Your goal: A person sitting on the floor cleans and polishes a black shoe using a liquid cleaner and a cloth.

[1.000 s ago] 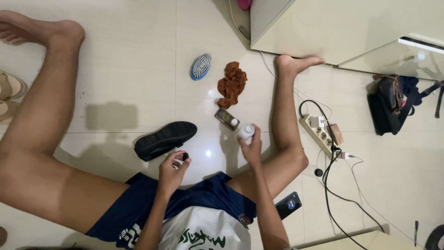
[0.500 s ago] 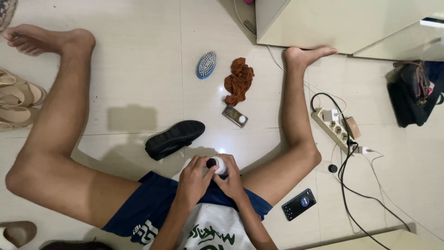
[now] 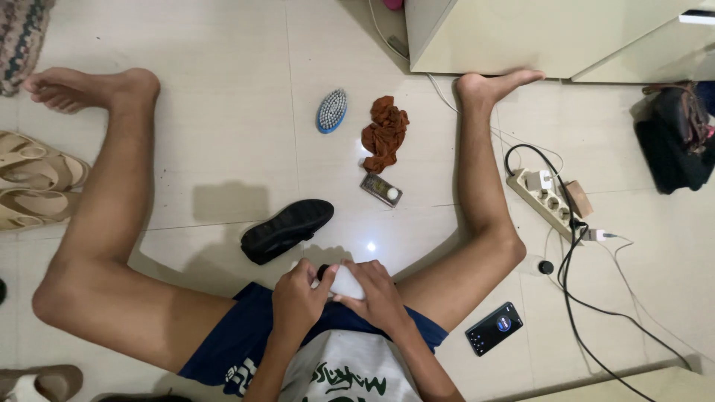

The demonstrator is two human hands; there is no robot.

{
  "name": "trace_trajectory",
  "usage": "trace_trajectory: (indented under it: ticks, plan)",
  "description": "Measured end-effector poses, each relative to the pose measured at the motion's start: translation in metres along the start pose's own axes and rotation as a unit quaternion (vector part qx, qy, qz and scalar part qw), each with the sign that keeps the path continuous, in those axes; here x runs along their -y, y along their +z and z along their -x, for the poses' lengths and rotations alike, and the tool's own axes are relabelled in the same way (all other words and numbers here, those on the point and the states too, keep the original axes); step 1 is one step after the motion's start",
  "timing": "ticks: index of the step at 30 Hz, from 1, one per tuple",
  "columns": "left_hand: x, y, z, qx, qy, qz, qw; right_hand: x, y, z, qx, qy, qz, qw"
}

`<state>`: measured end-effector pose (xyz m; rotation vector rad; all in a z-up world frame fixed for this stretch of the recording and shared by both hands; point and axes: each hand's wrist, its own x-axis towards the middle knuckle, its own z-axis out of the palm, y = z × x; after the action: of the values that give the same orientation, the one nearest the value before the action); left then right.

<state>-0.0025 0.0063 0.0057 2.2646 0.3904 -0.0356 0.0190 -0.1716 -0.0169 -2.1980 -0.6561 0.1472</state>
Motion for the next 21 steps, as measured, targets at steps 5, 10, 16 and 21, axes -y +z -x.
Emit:
trace_trajectory:
  ticks: [5,10,16,21]
  plan:
    - [-0.002,-0.012,0.003,0.045,-0.093,0.042,0.994,0.010,0.008,0.003,-0.076,-0.029,0.073,0.994]
    - [-0.004,-0.028,0.007,0.089,-0.054,-0.009,0.995,0.028,-0.019,-0.005,0.039,0.062,-0.141,0.987]
    - [-0.012,-0.036,0.008,0.083,-0.050,-0.039,0.995,0.035,-0.016,-0.005,-0.021,0.015,-0.057,0.998]
    - [-0.028,-0.046,0.009,0.076,-0.042,-0.018,0.996,0.033,-0.011,-0.003,-0.153,-0.057,0.082,0.983]
